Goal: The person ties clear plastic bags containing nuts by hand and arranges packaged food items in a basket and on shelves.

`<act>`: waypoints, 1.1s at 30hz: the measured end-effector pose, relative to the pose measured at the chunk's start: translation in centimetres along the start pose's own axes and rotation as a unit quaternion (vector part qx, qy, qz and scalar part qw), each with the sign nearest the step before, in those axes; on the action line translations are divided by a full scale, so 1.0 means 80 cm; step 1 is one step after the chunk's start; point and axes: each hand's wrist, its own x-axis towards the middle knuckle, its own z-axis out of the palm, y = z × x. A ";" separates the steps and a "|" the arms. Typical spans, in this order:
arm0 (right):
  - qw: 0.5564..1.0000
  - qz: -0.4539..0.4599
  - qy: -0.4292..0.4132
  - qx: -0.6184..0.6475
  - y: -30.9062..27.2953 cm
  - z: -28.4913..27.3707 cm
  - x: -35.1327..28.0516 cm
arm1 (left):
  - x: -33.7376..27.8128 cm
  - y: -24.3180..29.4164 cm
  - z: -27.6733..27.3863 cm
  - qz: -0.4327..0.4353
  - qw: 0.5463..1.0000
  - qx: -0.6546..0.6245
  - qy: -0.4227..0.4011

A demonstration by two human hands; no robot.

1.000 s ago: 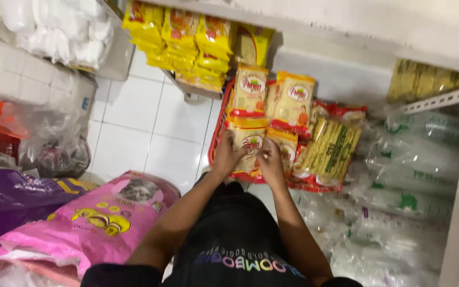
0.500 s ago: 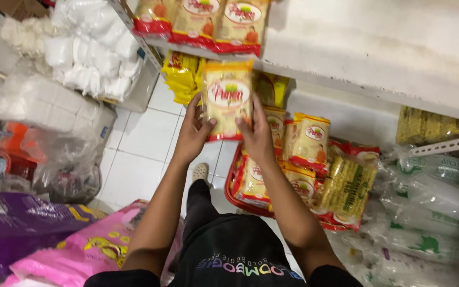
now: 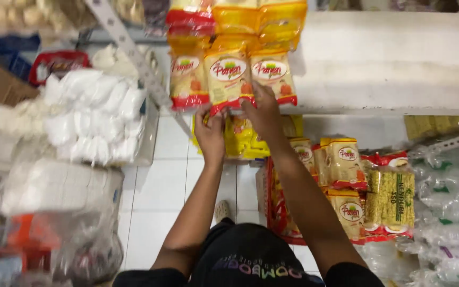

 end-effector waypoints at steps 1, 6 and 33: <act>0.999 -0.008 0.024 -0.045 -0.002 0.006 -0.004 | -0.003 0.003 0.003 -0.001 1.000 0.014 -0.001; 0.989 0.053 0.074 -0.114 -0.007 0.011 -0.001 | -0.002 0.032 0.020 0.044 0.996 0.061 -0.052; 0.896 0.162 0.151 -0.385 0.216 -0.396 -0.478 | -0.387 -0.335 0.044 -0.236 0.761 0.348 -0.495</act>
